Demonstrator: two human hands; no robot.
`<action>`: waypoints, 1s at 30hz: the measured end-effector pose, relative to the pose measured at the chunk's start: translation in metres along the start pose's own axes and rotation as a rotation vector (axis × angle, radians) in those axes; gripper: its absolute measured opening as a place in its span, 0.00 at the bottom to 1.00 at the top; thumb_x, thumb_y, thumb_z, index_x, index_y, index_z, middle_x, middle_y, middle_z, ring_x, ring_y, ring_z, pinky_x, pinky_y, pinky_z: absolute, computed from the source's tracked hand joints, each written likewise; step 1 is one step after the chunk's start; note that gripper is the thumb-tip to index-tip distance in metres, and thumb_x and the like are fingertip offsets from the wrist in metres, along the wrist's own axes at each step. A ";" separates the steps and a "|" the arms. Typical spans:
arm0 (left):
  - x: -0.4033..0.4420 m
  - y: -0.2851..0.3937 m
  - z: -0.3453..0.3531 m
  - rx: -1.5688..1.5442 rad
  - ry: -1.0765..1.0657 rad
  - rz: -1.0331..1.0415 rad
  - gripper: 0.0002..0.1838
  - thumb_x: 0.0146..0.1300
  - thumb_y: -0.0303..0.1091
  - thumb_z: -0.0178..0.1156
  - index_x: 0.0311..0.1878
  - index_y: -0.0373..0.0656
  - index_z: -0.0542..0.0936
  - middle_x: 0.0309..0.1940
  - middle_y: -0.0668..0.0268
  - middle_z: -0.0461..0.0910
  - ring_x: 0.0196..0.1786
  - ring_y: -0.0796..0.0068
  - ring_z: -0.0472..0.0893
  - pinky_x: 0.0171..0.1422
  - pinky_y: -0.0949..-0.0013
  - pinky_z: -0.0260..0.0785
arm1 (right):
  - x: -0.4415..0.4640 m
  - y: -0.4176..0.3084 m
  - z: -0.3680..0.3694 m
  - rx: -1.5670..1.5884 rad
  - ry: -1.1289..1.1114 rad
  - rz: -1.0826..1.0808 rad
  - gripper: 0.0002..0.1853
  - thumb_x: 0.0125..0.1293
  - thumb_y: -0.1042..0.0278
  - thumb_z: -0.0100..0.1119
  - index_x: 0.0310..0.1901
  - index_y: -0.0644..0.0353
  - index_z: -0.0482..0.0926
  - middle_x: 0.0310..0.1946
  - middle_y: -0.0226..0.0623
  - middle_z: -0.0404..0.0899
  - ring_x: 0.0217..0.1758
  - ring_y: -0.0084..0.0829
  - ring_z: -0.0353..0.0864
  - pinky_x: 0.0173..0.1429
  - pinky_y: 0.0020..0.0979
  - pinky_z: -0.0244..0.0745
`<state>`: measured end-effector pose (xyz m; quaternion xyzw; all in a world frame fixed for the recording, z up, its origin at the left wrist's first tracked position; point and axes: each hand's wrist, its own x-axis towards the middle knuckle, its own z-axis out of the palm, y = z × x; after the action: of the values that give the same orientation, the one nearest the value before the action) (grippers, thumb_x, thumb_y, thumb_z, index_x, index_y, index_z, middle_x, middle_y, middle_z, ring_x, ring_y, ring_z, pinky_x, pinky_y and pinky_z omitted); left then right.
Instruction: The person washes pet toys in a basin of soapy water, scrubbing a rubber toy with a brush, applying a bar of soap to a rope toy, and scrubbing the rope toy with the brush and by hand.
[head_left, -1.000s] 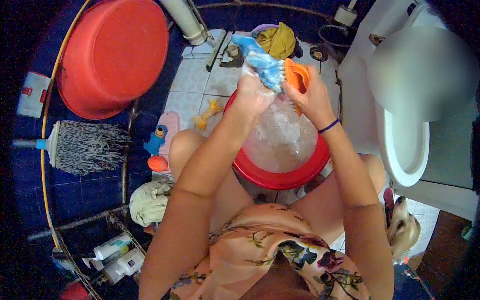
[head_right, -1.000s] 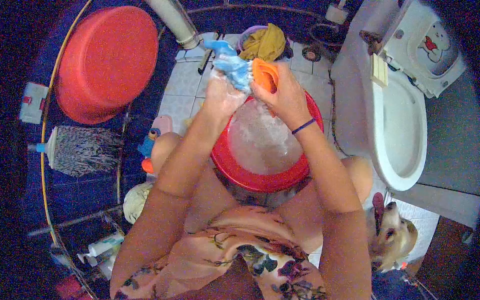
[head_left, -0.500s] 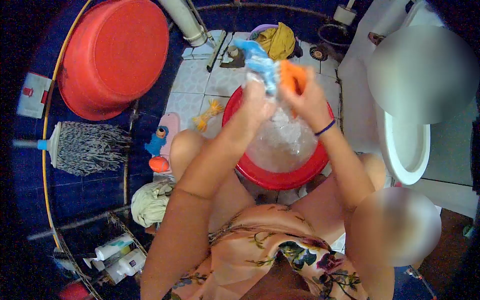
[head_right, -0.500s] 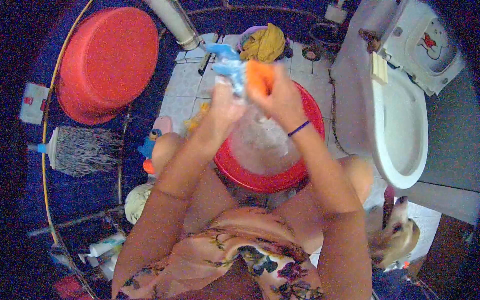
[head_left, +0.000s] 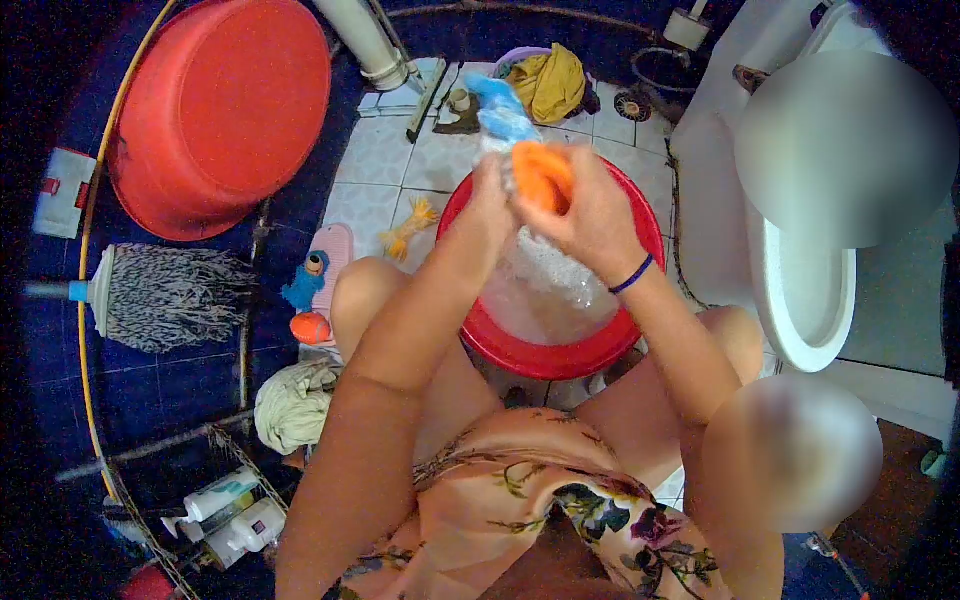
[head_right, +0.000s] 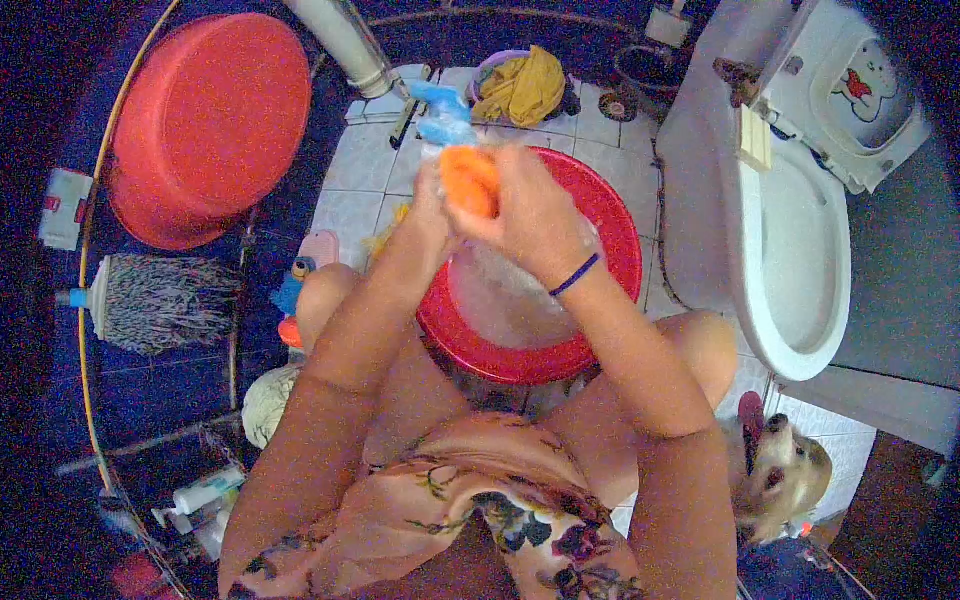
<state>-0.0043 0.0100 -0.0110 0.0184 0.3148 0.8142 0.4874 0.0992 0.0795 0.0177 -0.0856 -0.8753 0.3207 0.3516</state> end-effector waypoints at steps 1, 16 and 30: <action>-0.004 0.004 -0.003 0.015 -0.028 -0.104 0.16 0.64 0.47 0.45 0.42 0.44 0.72 0.36 0.64 0.76 0.38 0.69 0.78 0.43 0.62 0.74 | -0.002 -0.002 0.003 -0.012 -0.009 -0.103 0.25 0.51 0.54 0.63 0.44 0.64 0.69 0.33 0.47 0.76 0.37 0.43 0.79 0.40 0.38 0.73; -0.006 -0.005 0.009 -0.041 0.084 0.055 0.15 0.64 0.45 0.43 0.37 0.45 0.72 0.30 0.62 0.73 0.34 0.66 0.77 0.41 0.62 0.74 | 0.000 0.006 -0.003 0.041 0.012 0.093 0.28 0.49 0.56 0.65 0.46 0.63 0.66 0.36 0.52 0.75 0.39 0.46 0.78 0.43 0.39 0.74; -0.012 0.021 0.023 -0.450 -0.399 -0.128 0.16 0.63 0.49 0.45 0.28 0.47 0.67 0.20 0.70 0.66 0.24 0.74 0.68 0.31 0.66 0.64 | 0.005 0.037 -0.012 0.456 0.077 0.386 0.26 0.59 0.57 0.58 0.52 0.64 0.63 0.43 0.37 0.72 0.40 0.25 0.74 0.44 0.26 0.72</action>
<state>-0.0070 0.0050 0.0223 0.0495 0.0251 0.8114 0.5819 0.1003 0.1164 0.0042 -0.1815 -0.7342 0.5664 0.3273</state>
